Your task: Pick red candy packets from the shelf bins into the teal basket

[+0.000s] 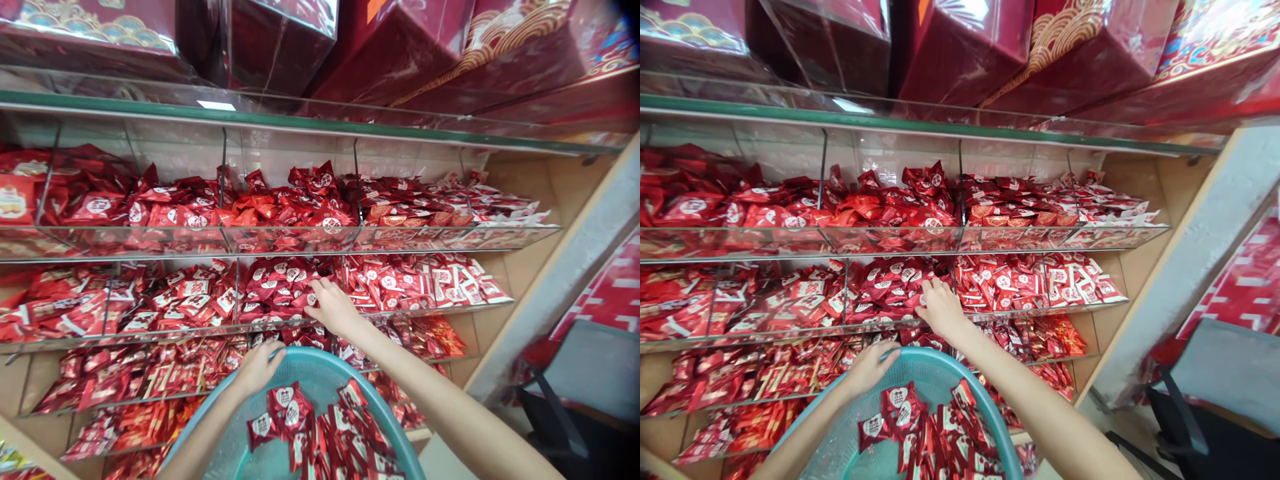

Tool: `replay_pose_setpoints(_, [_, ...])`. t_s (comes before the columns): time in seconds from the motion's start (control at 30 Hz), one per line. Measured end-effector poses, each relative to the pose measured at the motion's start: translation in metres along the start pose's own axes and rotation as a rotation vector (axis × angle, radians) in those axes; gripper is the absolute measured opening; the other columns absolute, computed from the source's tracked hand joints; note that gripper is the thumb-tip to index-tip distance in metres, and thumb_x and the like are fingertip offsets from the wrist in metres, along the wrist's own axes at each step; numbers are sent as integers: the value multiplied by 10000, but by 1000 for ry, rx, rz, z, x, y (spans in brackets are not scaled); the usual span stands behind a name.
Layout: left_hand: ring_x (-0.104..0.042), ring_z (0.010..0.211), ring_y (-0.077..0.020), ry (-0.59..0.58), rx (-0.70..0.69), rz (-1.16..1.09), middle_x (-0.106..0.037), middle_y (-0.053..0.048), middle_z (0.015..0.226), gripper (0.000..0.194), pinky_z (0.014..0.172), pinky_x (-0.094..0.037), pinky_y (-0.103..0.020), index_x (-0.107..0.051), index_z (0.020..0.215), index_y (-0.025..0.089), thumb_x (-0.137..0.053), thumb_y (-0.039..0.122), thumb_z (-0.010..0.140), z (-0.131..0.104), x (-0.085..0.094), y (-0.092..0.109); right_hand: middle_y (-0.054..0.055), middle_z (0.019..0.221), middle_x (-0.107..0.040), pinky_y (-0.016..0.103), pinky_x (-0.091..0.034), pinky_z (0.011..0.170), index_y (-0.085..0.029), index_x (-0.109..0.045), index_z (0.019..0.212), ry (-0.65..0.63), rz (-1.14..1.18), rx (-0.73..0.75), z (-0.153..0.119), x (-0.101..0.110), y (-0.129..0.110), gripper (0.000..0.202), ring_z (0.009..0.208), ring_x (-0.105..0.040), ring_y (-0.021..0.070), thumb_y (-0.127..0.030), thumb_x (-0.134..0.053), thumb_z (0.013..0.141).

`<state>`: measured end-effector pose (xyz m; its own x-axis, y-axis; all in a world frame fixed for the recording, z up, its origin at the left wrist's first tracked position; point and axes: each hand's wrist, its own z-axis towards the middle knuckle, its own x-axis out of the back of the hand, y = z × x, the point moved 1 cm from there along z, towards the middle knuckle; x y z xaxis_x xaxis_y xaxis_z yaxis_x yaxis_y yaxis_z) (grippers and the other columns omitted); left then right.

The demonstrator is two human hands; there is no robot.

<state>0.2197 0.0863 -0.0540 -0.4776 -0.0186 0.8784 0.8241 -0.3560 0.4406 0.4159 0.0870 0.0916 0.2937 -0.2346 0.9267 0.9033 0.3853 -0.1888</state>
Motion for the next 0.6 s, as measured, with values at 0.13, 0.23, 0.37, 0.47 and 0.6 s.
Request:
replay_pose_setpoints(0.13, [-594, 965, -181, -7, -1, -5, -655, -30, 1060, 397, 863, -418, -274, -626, 1040, 243, -326, 450, 882, 0, 0, -1, 139, 1152, -524, 355, -424, 774, -151, -425, 1219, 18, -50, -15, 5, -2, 0, 481, 1042, -499, 271, -329, -570, 796])
replay_pose_setpoints(0.23, [-593, 975, -182, -7, 7, -6, -655, -28, 1068, 390, 863, -419, -274, -626, 1047, 246, -333, 443, 881, 0, -1, -1, 141, 1107, -552, 370, -418, 781, -146, -433, 1211, 29, -96, -14, 7, -2, -1, 498, 1042, -484, 282, -343, -589, 781])
replay_pose_setpoints(0.37, [-591, 990, -188, -3, 4, -3, -653, -29, 1081, 389, 863, -422, -280, -630, 1047, 244, -337, 438, 880, 0, 0, 1, 138, 1077, -544, 381, -395, 823, -125, -458, 1181, 67, -142, -20, 7, -3, 0, 511, 1024, -469, 282, -335, -631, 748])
replay_pose_setpoints(0.47, [-596, 985, -192, -5, 0, -4, -651, -30, 1092, 392, 862, -425, -288, -633, 1042, 245, -336, 442, 877, 0, 1, 2, 134, 1065, -519, 377, -389, 822, -125, -501, 1099, 106, -155, -18, 5, -4, 1, 422, 1004, -461, 274, -307, -635, 743])
replay_pose_setpoints(0.6, [-591, 1000, -189, -12, -8, 1, -651, -28, 1097, 398, 871, -425, -284, -631, 1047, 242, -335, 445, 876, 1, 1, 2, 123, 1055, -515, 358, -385, 802, -149, -503, 1028, 127, -117, -1, 0, -6, 4, 306, 994, -464, 256, -271, -607, 768])
